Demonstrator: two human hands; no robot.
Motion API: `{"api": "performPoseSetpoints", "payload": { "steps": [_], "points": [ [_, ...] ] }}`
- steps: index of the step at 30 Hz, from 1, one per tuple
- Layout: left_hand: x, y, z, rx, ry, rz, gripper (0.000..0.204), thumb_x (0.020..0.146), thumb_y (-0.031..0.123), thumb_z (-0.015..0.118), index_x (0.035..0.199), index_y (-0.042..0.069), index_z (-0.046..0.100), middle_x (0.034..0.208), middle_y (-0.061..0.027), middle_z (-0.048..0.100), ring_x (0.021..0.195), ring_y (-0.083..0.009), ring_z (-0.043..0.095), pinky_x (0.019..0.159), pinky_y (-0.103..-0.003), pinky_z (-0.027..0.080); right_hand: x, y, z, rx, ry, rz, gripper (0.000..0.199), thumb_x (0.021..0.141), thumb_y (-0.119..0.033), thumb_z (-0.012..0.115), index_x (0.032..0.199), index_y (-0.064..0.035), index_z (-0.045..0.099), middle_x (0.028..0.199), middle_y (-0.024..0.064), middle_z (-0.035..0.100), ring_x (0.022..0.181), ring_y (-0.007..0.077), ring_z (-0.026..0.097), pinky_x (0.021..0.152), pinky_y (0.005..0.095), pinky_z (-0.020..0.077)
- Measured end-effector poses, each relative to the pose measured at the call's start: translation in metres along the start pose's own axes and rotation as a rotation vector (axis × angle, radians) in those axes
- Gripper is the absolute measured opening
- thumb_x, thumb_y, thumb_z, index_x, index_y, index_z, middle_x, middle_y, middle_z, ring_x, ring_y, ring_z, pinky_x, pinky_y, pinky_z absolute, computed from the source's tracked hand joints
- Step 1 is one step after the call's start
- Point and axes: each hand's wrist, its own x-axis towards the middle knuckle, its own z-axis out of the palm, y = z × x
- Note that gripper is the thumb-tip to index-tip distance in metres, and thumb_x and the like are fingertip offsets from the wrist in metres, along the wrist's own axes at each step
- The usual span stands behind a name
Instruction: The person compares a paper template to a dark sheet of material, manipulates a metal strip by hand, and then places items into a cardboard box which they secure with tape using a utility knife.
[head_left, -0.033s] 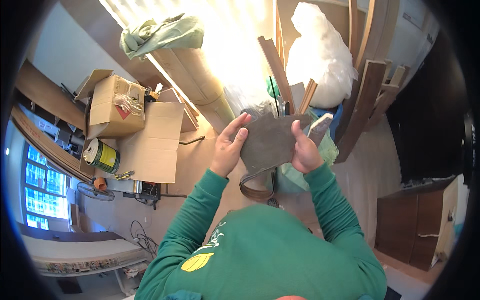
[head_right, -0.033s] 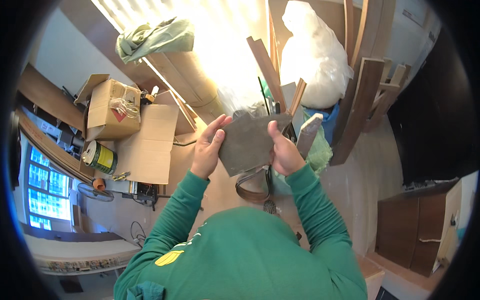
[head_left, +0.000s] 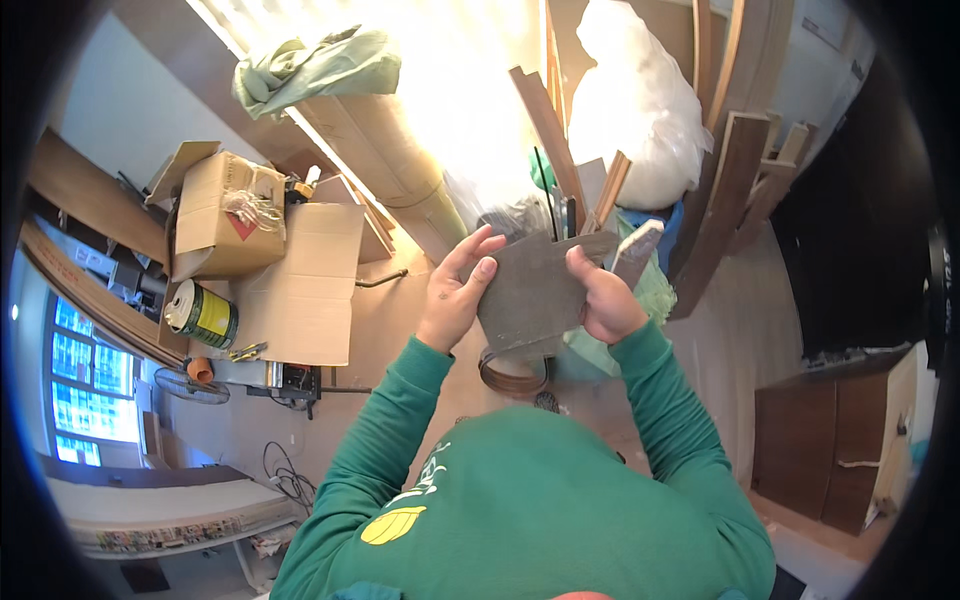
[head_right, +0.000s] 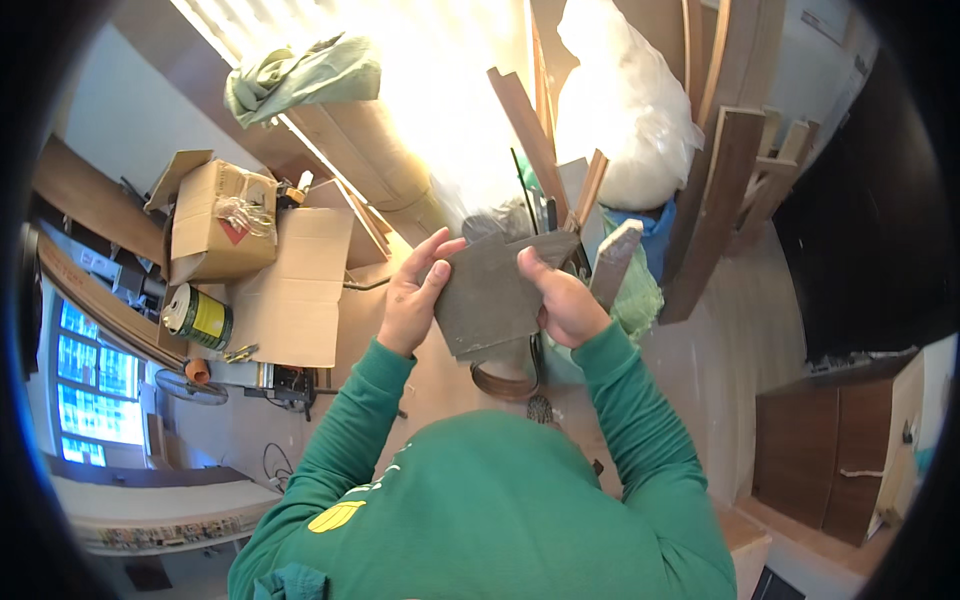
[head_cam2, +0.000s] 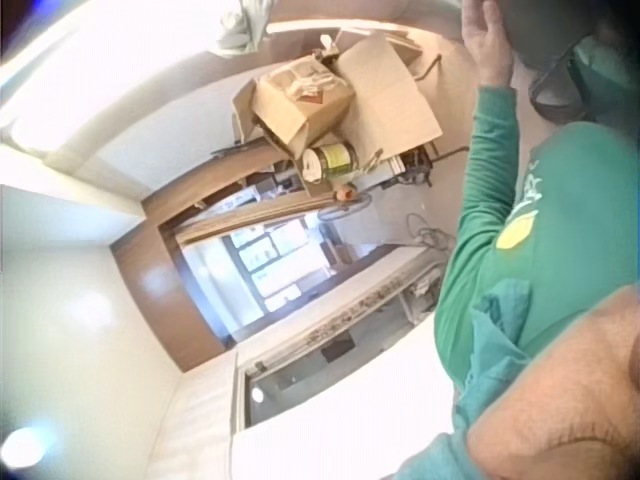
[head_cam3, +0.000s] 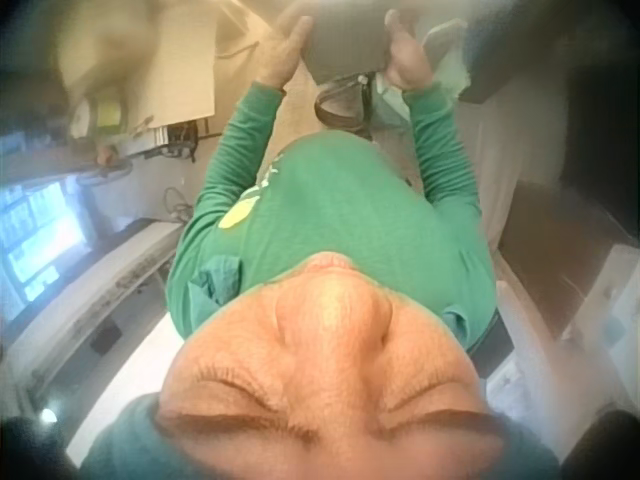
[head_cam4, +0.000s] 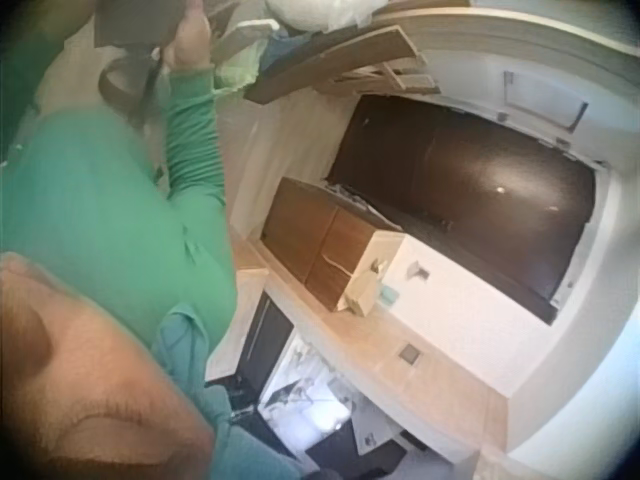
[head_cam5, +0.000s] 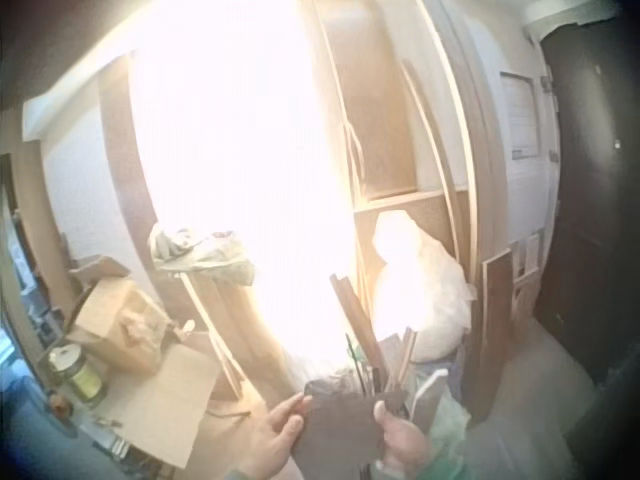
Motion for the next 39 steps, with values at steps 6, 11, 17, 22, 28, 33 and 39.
{"api": "performPoseSetpoints", "payload": {
  "steps": [6,11,17,22,28,33,39],
  "points": [
    [-0.024,-0.045,0.002,0.052,-0.088,-0.269,0.035,0.095,0.016,0.071,0.125,0.0,0.061,0.104,-0.007,0.067,0.094,-0.0109,0.063,0.082,-0.026,0.052,-0.019,0.041,-0.03,-0.128,0.038,0.12,0.044,0.095,-0.021,0.07,0.129,0.0032,0.057,0.119,0.0101,0.066,0.104,0.0177,0.065,0.088,0.0336,0.0548],
    [-0.051,-0.07,0.001,0.04,-0.048,-0.447,0.043,0.102,0.023,0.06,0.137,0.0,0.051,0.111,-0.0102,0.066,0.096,-0.0174,0.066,0.084,-0.031,0.054,-0.054,0.052,-0.116,-0.289,0.685,-0.053,0.03,0.09,-0.018,0.071,0.099,0.0098,0.068,0.093,0.0106,0.071,0.081,0.0175,0.068,0.07,0.0326,0.0549],
    [-0.113,-0.125,-0.048,0.117,-0.028,-0.747,0.04,0.103,0.029,0.056,0.132,0.001,0.056,0.109,-0.0088,0.067,0.092,-0.0159,0.066,0.081,-0.029,0.053,-0.048,0.051,-0.263,-0.338,1.164,-0.33,0.043,0.099,-0.033,0.062,0.118,0.0058,0.063,0.112,0.012,0.067,0.094,0.0212,0.067,0.074,0.0383,0.0581],
    [-0.161,-0.159,-0.083,0.263,0.008,-0.895,0.043,0.103,0.036,0.055,0.131,0.003,0.058,0.108,-0.0066,0.067,0.09,-0.0158,0.066,0.078,-0.029,0.052,0.004,0.077,-0.308,-0.426,1.253,0.075,0.054,0.101,-0.045,0.056,0.126,0.0023,0.06,0.118,0.0157,0.065,0.099,0.029,0.066,0.071,0.0445,0.0591],
    [-0.227,-0.173,-0.127,0.376,0.141,-0.939,0.035,0.101,0.033,0.059,0.12,0.004,0.065,0.098,-0.004,0.068,0.082,-0.0128,0.065,0.068,-0.026,0.05,0.017,0.129,-0.347,-0.975,1.028,0.449,0.066,0.1,-0.052,0.05,0.124,0.0087,0.061,0.123,0.0277,0.064,0.11,0.0415,0.063,0.089,0.0477,0.0517],
    [-0.279,-0.184,-0.154,0.45,0.153,-0.998,0.035,0.1,0.032,0.061,0.115,0.001,0.067,0.097,-0.0062,0.069,0.079,-0.0148,0.066,0.074,-0.03,0.054,0.014,0.146,-0.397,-1.192,0.803,0.7,0.069,0.099,-0.053,0.051,0.128,0.0098,0.058,0.132,0.0311,0.058,0.123,0.0447,0.055,0.105,0.0466,0.0416],
    [-0.314,-0.176,-0.158,0.608,0.135,-1.068,0.042,0.095,0.036,0.065,0.12,0.003,0.066,0.106,-0.0131,0.072,0.086,-0.021,0.069,0.082,-0.035,0.055,0.015,0.133,-0.367,-1.576,0.612,0.918,0.093,0.087,-0.063,0.059,0.149,0.0032,0.039,0.148,0.0268,0.046,0.136,0.0388,0.048,0.115,0.0427,0.0368]
  ]
}}
